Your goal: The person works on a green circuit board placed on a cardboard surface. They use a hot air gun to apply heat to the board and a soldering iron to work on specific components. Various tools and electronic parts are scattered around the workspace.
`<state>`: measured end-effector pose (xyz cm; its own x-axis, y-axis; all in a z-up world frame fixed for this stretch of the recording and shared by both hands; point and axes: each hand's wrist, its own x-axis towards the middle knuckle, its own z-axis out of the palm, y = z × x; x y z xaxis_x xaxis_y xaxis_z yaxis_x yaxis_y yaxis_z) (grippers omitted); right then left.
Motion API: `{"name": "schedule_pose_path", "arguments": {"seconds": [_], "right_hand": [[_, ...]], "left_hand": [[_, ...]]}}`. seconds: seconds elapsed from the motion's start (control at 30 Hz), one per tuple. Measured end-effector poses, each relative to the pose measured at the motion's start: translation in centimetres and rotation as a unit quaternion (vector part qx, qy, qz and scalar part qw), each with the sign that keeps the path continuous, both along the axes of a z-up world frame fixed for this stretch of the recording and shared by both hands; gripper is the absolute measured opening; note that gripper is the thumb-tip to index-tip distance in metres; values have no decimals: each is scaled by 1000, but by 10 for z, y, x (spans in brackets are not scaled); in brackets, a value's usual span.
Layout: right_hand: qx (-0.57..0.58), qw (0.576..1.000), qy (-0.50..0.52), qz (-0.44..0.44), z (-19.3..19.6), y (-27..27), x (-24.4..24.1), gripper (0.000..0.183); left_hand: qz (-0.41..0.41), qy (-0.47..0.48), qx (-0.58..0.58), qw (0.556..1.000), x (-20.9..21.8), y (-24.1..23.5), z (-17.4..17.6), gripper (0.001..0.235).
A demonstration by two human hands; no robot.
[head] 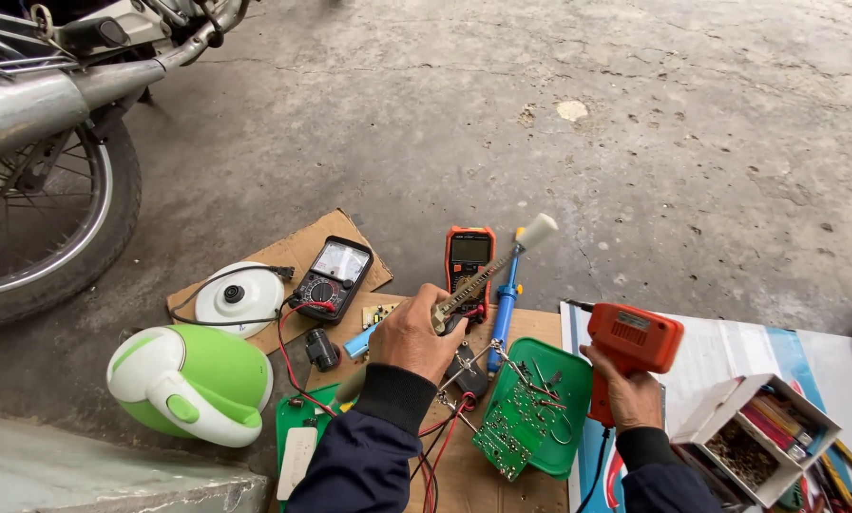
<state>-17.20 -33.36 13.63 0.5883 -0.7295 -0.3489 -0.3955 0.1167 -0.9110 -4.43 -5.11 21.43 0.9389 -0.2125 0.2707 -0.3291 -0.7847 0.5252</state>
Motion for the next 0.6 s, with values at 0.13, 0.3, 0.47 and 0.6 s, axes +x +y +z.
{"name": "schedule_pose_path", "arguments": {"seconds": [0.13, 0.3, 0.47, 0.6], "right_hand": [[55, 997, -15, 61, -7, -3, 4, 56], [1, 998, 37, 44, -17, 12, -27, 60], [3, 984, 180, -8, -15, 59, -71, 77], [114, 982, 89, -122, -6, 120, -99, 60]], "left_hand": [[-11, 28, 1, 1000, 15, 5, 7, 32], [-32, 39, 38, 998, 28, 5, 9, 33], [-51, 8, 49, 997, 35, -6, 1, 43], [-106, 29, 75, 991, 34, -12, 8, 45]]}}
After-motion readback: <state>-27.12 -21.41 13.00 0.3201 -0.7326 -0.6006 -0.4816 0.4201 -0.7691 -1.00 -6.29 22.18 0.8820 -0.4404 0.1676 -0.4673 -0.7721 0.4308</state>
